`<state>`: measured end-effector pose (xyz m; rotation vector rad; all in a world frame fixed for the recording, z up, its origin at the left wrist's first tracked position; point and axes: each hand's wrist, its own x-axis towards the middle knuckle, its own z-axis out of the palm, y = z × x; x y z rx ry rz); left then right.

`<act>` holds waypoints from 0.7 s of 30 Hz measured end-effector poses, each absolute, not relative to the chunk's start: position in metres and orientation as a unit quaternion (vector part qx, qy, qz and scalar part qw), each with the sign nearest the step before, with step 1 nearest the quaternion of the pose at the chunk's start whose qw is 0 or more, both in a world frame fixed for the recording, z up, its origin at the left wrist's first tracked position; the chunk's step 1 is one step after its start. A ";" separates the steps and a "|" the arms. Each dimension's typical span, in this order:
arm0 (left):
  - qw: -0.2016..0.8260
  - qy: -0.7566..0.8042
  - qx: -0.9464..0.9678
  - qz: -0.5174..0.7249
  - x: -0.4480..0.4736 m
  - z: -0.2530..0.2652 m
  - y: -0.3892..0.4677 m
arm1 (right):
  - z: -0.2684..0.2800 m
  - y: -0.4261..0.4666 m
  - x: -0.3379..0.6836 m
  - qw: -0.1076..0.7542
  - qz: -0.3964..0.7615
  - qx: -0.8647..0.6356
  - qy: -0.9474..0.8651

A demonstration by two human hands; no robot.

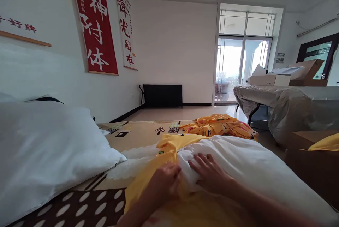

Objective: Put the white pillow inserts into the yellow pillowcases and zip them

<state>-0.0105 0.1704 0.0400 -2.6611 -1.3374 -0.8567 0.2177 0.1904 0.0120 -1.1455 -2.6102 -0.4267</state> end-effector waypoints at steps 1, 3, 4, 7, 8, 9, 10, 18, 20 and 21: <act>0.075 -0.382 -0.896 -0.215 -0.005 0.034 0.156 | 0.014 0.197 0.216 0.137 -0.144 -0.395 -0.897; 0.158 -0.300 -0.931 -0.135 0.005 0.025 0.138 | 0.019 0.208 0.213 0.145 -0.137 -0.397 -0.896; 0.177 -0.277 -0.937 -0.118 0.009 0.023 0.135 | 0.021 0.212 0.213 0.144 -0.134 -0.397 -0.897; 0.185 -0.289 -0.935 -0.090 0.017 0.019 0.144 | 0.023 0.216 0.213 0.148 -0.155 -0.399 -0.892; 0.184 -0.309 -0.930 -0.080 0.018 0.019 0.149 | 0.021 0.214 0.214 0.157 -0.176 -0.397 -0.887; 0.185 -0.328 -0.924 -0.072 0.019 0.019 0.154 | 0.019 0.211 0.215 0.169 -0.202 -0.391 -0.882; 0.187 -0.344 -0.918 -0.069 0.019 0.018 0.159 | 0.016 0.208 0.216 0.181 -0.226 -0.379 -0.879; 0.231 -0.353 -0.906 -0.049 0.029 0.004 0.159 | -0.002 0.199 0.218 0.121 -0.248 -0.331 -0.902; 0.234 -0.358 -0.903 -0.031 0.033 0.004 0.153 | 0.005 0.206 0.219 0.107 -0.222 -0.322 -0.914; 0.232 -0.359 -0.904 -0.023 0.035 0.006 0.149 | 0.010 0.209 0.219 0.102 -0.203 -0.321 -0.920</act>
